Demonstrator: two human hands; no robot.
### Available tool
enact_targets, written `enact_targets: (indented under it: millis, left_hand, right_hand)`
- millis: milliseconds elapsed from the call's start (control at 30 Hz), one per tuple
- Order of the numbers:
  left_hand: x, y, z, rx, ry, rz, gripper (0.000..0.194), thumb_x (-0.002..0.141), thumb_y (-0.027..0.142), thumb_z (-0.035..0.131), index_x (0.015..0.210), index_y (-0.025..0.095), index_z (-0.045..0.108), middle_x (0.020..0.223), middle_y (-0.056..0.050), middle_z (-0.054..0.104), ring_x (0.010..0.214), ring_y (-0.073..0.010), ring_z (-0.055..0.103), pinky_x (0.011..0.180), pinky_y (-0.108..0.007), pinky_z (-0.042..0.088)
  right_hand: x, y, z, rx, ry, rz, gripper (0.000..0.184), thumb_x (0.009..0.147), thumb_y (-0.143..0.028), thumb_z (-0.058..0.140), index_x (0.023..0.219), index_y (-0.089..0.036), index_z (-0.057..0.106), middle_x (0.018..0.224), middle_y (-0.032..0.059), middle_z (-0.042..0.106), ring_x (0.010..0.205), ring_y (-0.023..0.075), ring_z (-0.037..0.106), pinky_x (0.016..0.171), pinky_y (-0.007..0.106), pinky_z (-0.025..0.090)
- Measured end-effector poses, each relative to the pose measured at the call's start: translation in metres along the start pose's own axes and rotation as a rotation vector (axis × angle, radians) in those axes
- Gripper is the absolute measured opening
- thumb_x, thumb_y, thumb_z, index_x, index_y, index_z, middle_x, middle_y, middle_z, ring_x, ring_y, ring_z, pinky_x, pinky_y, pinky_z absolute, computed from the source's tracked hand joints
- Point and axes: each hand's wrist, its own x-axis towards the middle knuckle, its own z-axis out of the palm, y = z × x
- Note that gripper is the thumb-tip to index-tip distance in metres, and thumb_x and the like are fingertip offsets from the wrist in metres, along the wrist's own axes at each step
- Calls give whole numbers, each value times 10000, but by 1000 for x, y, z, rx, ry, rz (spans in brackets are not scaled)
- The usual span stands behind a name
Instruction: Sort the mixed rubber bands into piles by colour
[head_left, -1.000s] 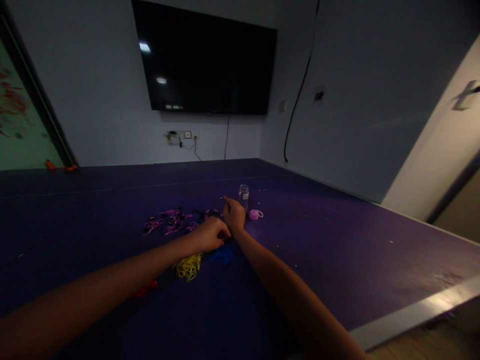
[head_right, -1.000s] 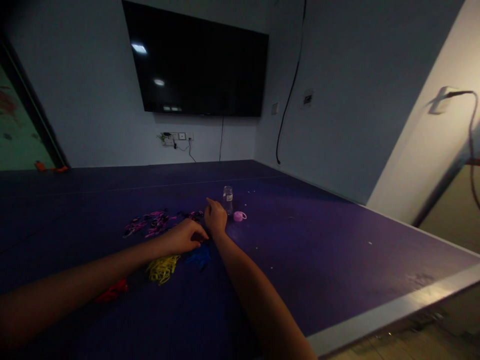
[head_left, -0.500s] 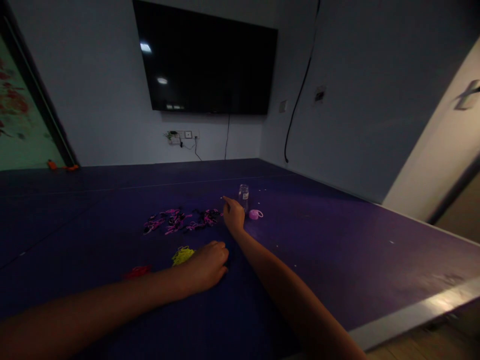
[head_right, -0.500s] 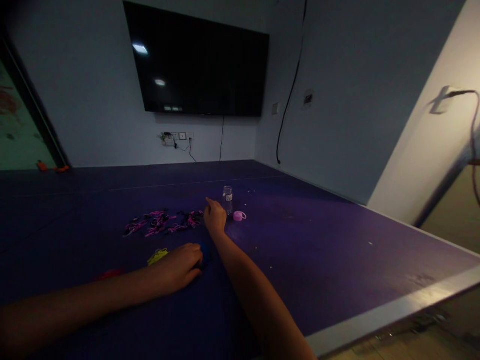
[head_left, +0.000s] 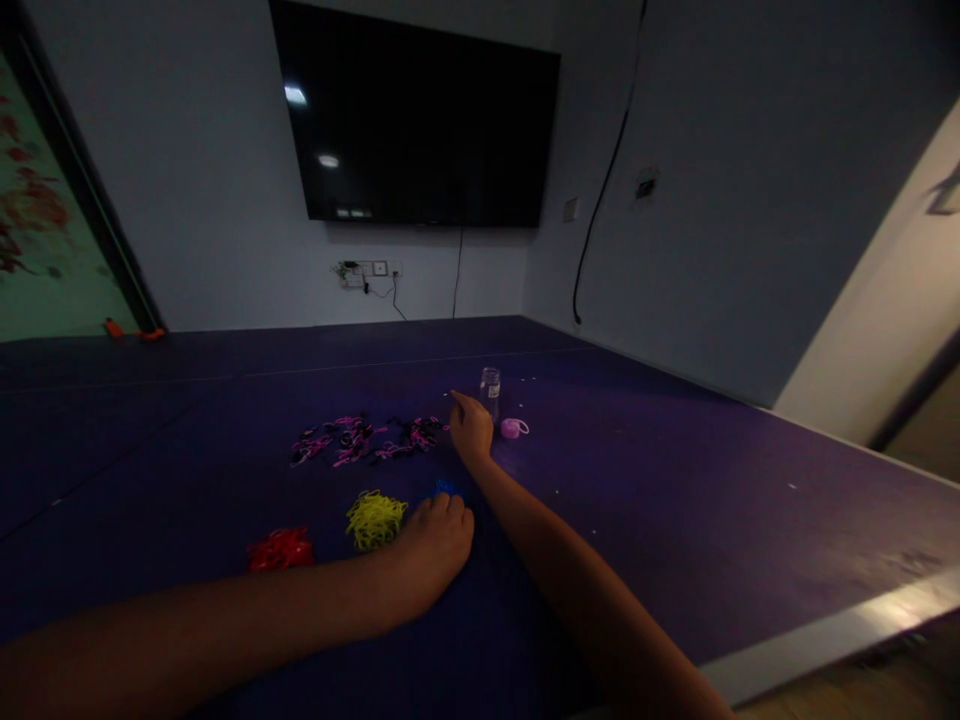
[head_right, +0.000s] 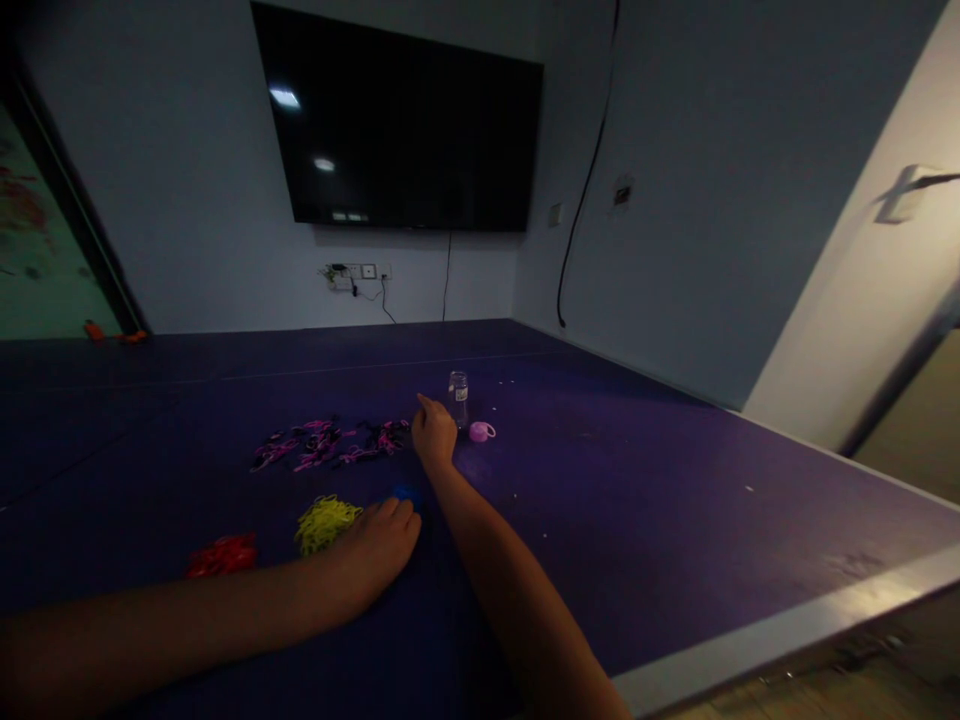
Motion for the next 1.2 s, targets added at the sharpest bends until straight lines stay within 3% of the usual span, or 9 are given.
enact_targets:
  millis: [167,333,500,633,733,867,967,1100,1200]
  left_hand:
    - [-4,-15,-15,-52,33,8,298,659,-1,511,922,134,552,916,-149,612,826,-273,571,716,-374,446]
    - [11,-90,-30,-152,146,-207,287,687,-25,425,899,122,550,914,-139,617,872,-250,572,772,-342,415]
    - [29,-154,-3,-202,118,-215,231,760,4,412,779,157,584,786,-98,637,754,-225,595,712,-307,423]
    - [35,-174,17,-196,132,-190,230,769,21,419,750,164,598,788,-83,641,757,-209,594,692,-286,425]
    - [35,-185,16,-191,155,-156,212,820,69,421,753,155,603,801,-82,636,782,-199,585,722,-286,428]
    - [33,-202,0,-148,207,-113,194,887,222,462,819,136,623,906,-125,636,938,-239,554,841,-345,408]
    - [36,-215,-12,-10,307,23,246,892,218,467,1084,132,595,1212,-160,572,1198,-284,438,994,-431,308]
    - [48,-227,-19,-29,238,228,373,823,68,483,1167,184,567,1317,-88,539,1307,-220,365,1102,-407,204]
    - [62,-224,-14,-193,353,-11,343,821,71,485,1125,191,587,1223,-79,615,1218,-218,485,1060,-431,318]
  right_hand:
    - [0,-1,-1,39,34,-9,384,838,-132,372,1111,-159,641,1024,93,680,955,184,610,848,294,452]
    - [0,-4,-1,-40,-5,26,342,852,-188,396,1077,-179,653,892,73,703,805,183,636,725,264,454]
    - [-3,-10,-1,-212,-107,-25,253,863,-310,465,798,-197,682,668,41,675,627,164,619,552,217,370]
    - [-5,-12,-3,-287,-175,-96,326,875,-356,472,642,-198,637,604,32,652,592,152,615,498,214,311]
    - [-7,-14,-2,-362,-233,-155,342,890,-364,461,649,-198,637,625,39,665,607,159,628,504,219,317]
    - [-6,-19,-2,-477,-387,-343,325,912,-366,444,748,-190,663,709,74,689,651,180,638,569,234,380]
    - [6,-30,-6,-479,-487,-541,279,929,-318,422,925,-171,660,837,104,691,742,194,636,662,261,433]
    - [36,-54,-13,-434,-387,-813,386,936,-225,377,1314,-222,452,1286,104,533,1128,233,504,947,369,387]
    - [57,-74,-11,-477,-340,-1118,508,925,-198,393,1416,-266,281,1485,44,291,1347,259,251,1089,462,216]
